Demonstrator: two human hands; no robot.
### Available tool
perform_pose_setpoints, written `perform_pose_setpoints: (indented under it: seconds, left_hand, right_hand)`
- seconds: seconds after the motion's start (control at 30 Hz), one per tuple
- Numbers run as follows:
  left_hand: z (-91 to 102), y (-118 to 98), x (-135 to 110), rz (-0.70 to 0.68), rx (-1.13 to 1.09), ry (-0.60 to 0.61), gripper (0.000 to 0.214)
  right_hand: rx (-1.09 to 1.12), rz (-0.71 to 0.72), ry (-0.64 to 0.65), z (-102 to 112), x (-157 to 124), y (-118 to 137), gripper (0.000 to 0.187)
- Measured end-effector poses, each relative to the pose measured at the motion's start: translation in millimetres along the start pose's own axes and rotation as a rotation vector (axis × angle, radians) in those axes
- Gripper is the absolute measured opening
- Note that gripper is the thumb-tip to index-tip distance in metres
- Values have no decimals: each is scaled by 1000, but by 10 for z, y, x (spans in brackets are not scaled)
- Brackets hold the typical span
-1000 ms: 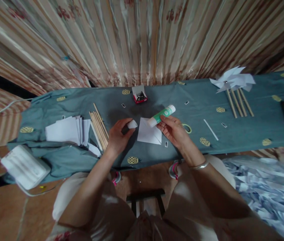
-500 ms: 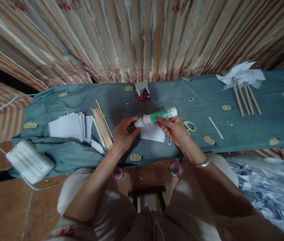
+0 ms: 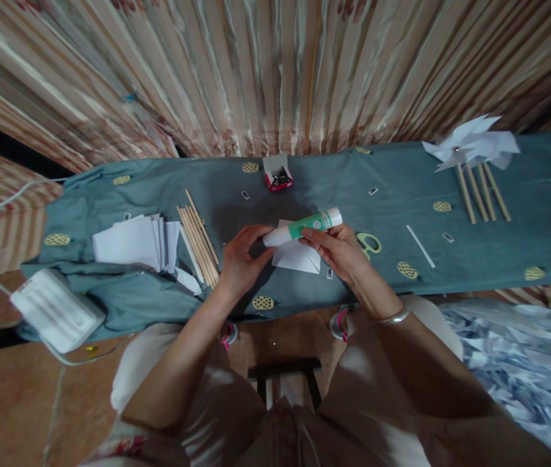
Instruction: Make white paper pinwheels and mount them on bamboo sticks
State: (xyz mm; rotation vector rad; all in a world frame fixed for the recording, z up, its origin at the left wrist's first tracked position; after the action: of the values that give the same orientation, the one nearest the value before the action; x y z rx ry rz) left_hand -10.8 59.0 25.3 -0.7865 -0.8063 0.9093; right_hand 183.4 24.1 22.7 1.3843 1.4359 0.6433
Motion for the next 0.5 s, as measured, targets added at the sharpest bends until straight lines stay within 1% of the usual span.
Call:
perform_pose_setpoints:
  seconds: [0.1,0.23,0.5]
  left_hand:
    - [14,-32,-14,-38,86,22,24]
    - [24,-53,-34,-88,161,26,25]
    - [37,-34,-58,-106,192,19,24]
  right_hand:
    - [-13,-15,-1,8,0,-20,30]
    - [-18,-24,-5,-27,1,-51,35]
    - [-11,-66,-6,-96,21,-122,39]
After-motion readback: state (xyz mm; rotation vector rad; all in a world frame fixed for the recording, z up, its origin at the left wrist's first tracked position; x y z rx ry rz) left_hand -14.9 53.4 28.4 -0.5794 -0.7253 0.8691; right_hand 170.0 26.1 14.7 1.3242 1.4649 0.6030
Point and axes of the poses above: each hand's wrist, its own x-axis towards the middle knuckle, its own z-axis out of the back of the hand, y = z × x, the point moved 2 cm from there along x, towards the middle knuckle, and after that the axes turned 3 degrees about -x, right-handed, at the moved point
